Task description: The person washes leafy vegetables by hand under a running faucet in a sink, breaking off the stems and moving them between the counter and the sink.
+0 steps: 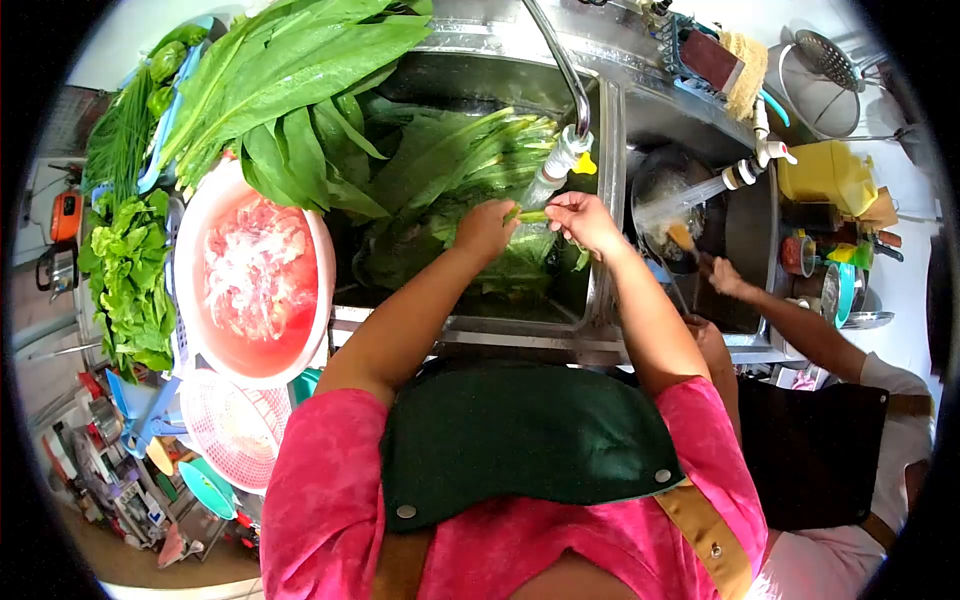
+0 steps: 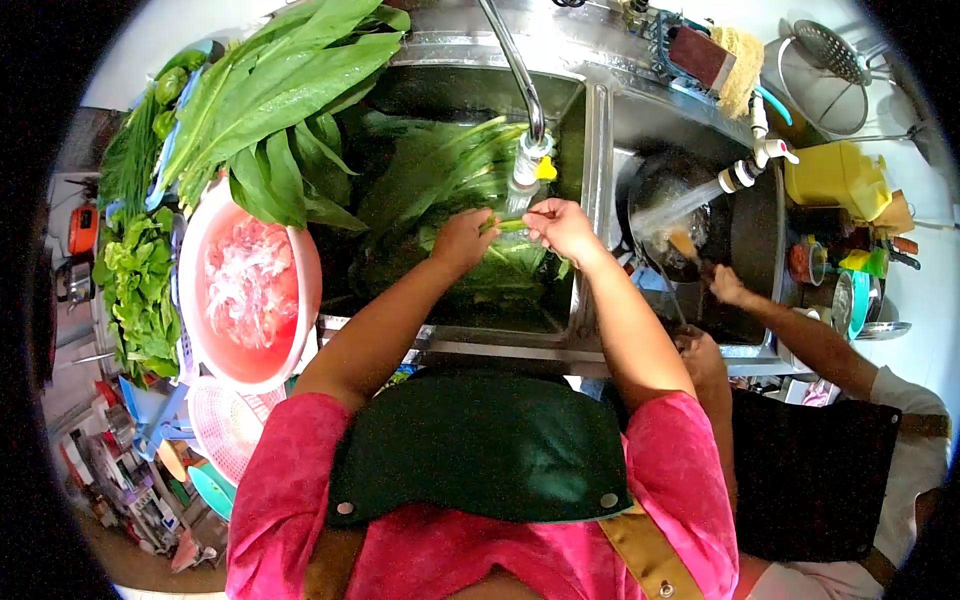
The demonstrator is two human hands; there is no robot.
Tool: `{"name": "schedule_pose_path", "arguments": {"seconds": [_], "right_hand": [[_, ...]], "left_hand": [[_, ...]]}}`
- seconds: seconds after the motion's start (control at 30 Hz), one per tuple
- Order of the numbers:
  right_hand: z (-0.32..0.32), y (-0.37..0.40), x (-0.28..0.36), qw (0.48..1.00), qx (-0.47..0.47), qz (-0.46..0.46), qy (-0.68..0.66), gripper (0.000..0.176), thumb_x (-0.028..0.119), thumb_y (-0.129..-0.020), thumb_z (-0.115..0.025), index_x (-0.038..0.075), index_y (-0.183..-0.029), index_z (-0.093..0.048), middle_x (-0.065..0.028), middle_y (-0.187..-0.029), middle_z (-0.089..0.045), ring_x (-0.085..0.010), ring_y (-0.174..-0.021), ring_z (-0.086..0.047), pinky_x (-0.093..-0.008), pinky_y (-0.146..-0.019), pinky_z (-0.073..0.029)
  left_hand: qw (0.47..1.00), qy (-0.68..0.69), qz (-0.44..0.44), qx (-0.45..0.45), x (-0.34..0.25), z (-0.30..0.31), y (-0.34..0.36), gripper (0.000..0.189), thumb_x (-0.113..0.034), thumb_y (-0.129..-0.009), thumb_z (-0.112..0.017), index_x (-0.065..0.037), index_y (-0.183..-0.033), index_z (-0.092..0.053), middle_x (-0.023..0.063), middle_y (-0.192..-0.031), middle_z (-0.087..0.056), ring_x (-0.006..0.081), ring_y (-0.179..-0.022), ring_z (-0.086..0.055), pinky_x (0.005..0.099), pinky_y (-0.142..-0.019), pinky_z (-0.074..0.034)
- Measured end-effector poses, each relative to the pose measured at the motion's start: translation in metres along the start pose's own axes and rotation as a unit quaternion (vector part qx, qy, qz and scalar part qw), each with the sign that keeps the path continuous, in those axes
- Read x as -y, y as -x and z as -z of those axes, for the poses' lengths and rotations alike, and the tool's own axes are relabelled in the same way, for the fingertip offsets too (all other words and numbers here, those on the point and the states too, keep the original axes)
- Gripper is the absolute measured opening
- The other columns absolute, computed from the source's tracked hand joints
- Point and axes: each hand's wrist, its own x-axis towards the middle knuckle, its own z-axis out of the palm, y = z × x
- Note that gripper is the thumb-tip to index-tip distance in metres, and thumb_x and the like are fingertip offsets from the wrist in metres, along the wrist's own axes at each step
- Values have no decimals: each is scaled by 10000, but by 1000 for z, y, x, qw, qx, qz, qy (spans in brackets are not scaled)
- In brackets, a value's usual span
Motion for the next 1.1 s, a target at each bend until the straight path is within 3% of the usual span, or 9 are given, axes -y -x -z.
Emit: {"name": "schedule_pose_path", "arguments": {"seconds": [0.13,0.3,0.37,0.57,0.73,0.8,0.9,1.0,1.1], "right_hand": [[-5,0,4,993,26,-113,27,119,70,-782,-561,-21,-857,-541,-41,-608,-523,-65,-435,-420,-198,-343,-314],[-20,1,-12,944,131,-160,-256,74,67,-804,-544,44,-867,-511,-29,-685,-510,-55,-513,-410,-159,-376,-287],[-24,1,-8,867,227,-150,-418,91,63,-811,-532,53,-896,-504,-23,-701,-504,-53,-514,-400,-157,-383,-272],[-27,-18,14,910,227,-40,-344,109,70,-811,-537,55,-917,-519,-4,-739,-499,-72,-615,-428,-177,-478,-315],[-62,-46,13,944,60,4,-324,103,80,-816,-524,53,-909,-489,-20,-749,-487,-95,-615,-412,-204,-498,-340],[-63,-58,5,939,55,-1,-339,89,105,-819,-525,64,-893,-495,-16,-739,-490,-101,-609,-412,-213,-496,-342],[-25,-87,-22,914,-174,-62,-362,135,225,-818,-511,102,-868,-535,-10,-778,-549,-148,-679,-522,-283,-557,-414],[12,-112,-50,952,-218,-31,-215,236,179,-853,-444,107,-1076,-472,-42,-966,-554,-163,-885,-526,-300,-690,-434],[5,-111,-40,945,-158,-64,-280,286,275,-810,-490,58,-997,-491,-60,-853,-528,-150,-682,-503,-305,-565,-389]], "left_hand": [[995,-5,-94,-38,13,-10,4,245,-247,-728,-616,-43,-858,-576,125,-825,-538,314,-766,-527,376,-622,-423],[993,61,-101,17,14,-7,22,230,-250,-730,-614,-40,-820,-581,124,-754,-552,295,-685,-537,345,-611,-426],[990,106,-92,7,11,6,22,223,-244,-742,-608,-36,-818,-581,105,-716,-556,251,-646,-535,321,-595,-423],[935,353,31,24,6,38,9,218,-232,-798,-574,-18,-838,-568,2,-663,-548,69,-611,-489,233,-562,-400],[987,32,33,-152,22,27,0,264,-267,-854,-463,-20,-926,-521,95,-673,-578,189,-623,-562,302,-601,-434],[983,58,93,-149,24,28,-3,244,-247,-855,-449,-12,-908,-487,119,-669,-574,239,-624,-565,341,-594,-435],[935,232,231,-137,20,64,-3,218,-231,-866,-425,-14,-873,-447,147,-676,-562,295,-624,-555,377,-581,-433],[951,198,186,-150,16,91,10,222,-250,-865,-442,-29,-882,-458,127,-686,-567,268,-612,-551,367,-569,-431],[970,150,141,-130,5,101,14,296,-239,-813,-550,-38,-1023,-497,135,-876,-584,213,-735,-574,335,-656,-453]]}}
